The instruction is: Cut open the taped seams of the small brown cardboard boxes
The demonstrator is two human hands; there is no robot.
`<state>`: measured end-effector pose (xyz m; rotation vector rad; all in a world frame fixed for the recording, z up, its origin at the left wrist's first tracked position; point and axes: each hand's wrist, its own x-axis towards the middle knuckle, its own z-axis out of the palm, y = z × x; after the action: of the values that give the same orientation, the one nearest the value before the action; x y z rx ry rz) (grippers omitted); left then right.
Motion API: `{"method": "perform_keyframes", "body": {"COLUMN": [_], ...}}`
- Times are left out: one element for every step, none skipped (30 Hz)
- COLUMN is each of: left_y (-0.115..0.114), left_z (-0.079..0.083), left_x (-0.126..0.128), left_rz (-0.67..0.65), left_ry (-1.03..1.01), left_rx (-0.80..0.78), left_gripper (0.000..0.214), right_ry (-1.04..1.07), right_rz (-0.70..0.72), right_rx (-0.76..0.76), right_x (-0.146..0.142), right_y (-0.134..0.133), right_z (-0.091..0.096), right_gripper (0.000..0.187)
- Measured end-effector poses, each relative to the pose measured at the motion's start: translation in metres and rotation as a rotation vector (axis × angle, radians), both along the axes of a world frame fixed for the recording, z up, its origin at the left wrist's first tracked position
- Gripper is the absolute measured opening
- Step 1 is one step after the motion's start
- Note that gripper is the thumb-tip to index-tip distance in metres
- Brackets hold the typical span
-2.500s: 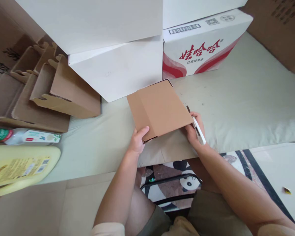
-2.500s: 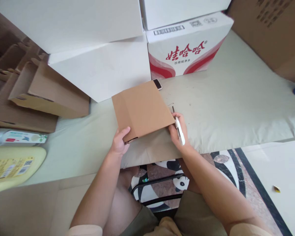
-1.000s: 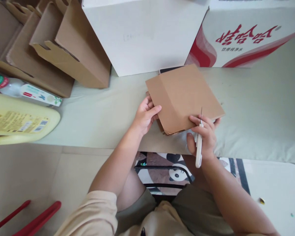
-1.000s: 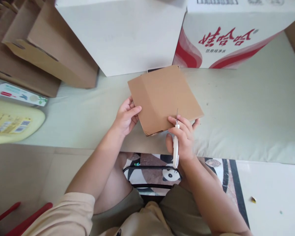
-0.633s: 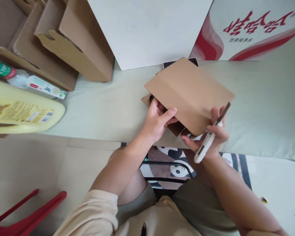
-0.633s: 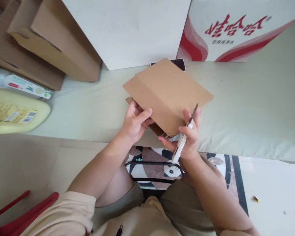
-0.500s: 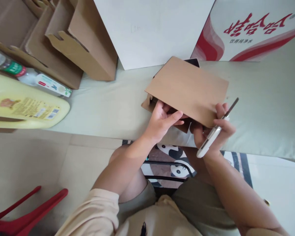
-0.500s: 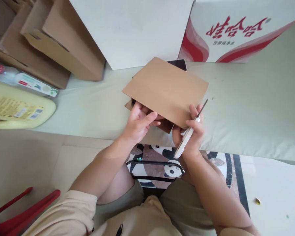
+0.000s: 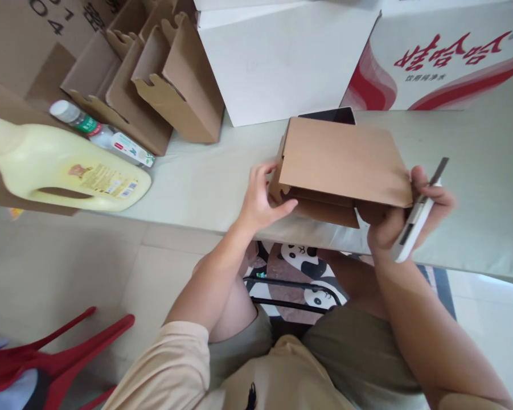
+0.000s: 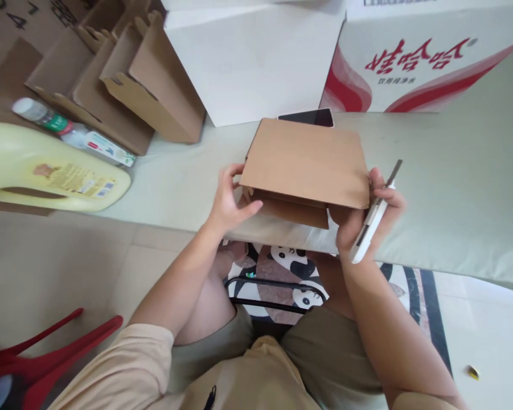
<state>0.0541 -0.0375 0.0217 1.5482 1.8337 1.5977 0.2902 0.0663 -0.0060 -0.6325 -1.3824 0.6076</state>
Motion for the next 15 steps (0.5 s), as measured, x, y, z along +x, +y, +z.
{"method": "perform_keyframes", "body": {"left_y": [0.000, 0.000, 0.000, 0.001, 0.001, 0.001, 0.002, 0.003, 0.004, 0.005, 0.007, 0.009, 0.010, 0.012, 0.013], "left_z": [-0.001, -0.002, -0.002, -0.002, -0.002, -0.002, -0.001, 0.001, 0.002, 0.004, 0.006, 0.008, 0.011, 0.012, 0.014], "left_x": [0.000, 0.001, 0.001, 0.000, -0.001, -0.004, -0.007, -0.010, -0.013, -0.015, -0.017, -0.018, -0.018, -0.017, -0.016], "left_rz": [-0.049, -0.064, -0.053, -0.029, 0.003, 0.047, 0.103, 0.169, 0.237, 0.300, 0.353, 0.390, 0.416, 0.437, 0.455], "left_ry": [-0.034, -0.064, -0.092, -0.116, -0.136, -0.148, -0.154, -0.155, -0.156, -0.166, -0.197, -0.250, -0.319, -0.393, -0.458], "left_rx": [-0.036, -0.064, -0.089, -0.115, -0.143, -0.169, -0.185, -0.187, -0.175, -0.156, -0.141, -0.138, -0.150, -0.171, -0.191], "left_gripper": [0.073, 0.071, 0.063, 0.050, 0.037, 0.030, 0.031, 0.035, 0.039, 0.041, 0.042, 0.042, 0.041, 0.041, 0.040], "right_ry": [-0.008, -0.024, -0.045, -0.064, -0.081, -0.091, -0.087, -0.070, -0.045, -0.015, 0.015, 0.040, 0.054, 0.059, 0.057], "right_rz": [-0.001, -0.002, 0.000, 0.003, 0.009, 0.017, 0.028, 0.039, 0.058, 0.079, 0.100, 0.119, 0.136, 0.146, 0.147], "right_rx": [-0.001, -0.002, -0.003, -0.005, -0.011, -0.020, -0.026, -0.023, -0.022, -0.029, -0.047, -0.079, -0.124, -0.176, -0.223], "right_x": [0.001, 0.002, 0.003, 0.004, 0.005, 0.005, 0.006, 0.007, 0.008, 0.008, 0.008, 0.009, 0.009, 0.009, 0.009], "right_y": [-0.001, -0.002, -0.003, -0.004, -0.005, -0.006, -0.006, -0.005, -0.004, -0.003, -0.002, -0.001, -0.001, -0.001, -0.001], "right_z": [0.001, 0.002, 0.003, 0.004, 0.005, 0.005, 0.005, 0.004, 0.003, 0.002, 0.000, -0.001, -0.003, -0.005, -0.006], "right_gripper": [0.029, 0.030, 0.030, 0.031, 0.033, 0.035, 0.037, 0.039, 0.042, 0.044, 0.045, 0.046, 0.044, 0.041, 0.039]}}
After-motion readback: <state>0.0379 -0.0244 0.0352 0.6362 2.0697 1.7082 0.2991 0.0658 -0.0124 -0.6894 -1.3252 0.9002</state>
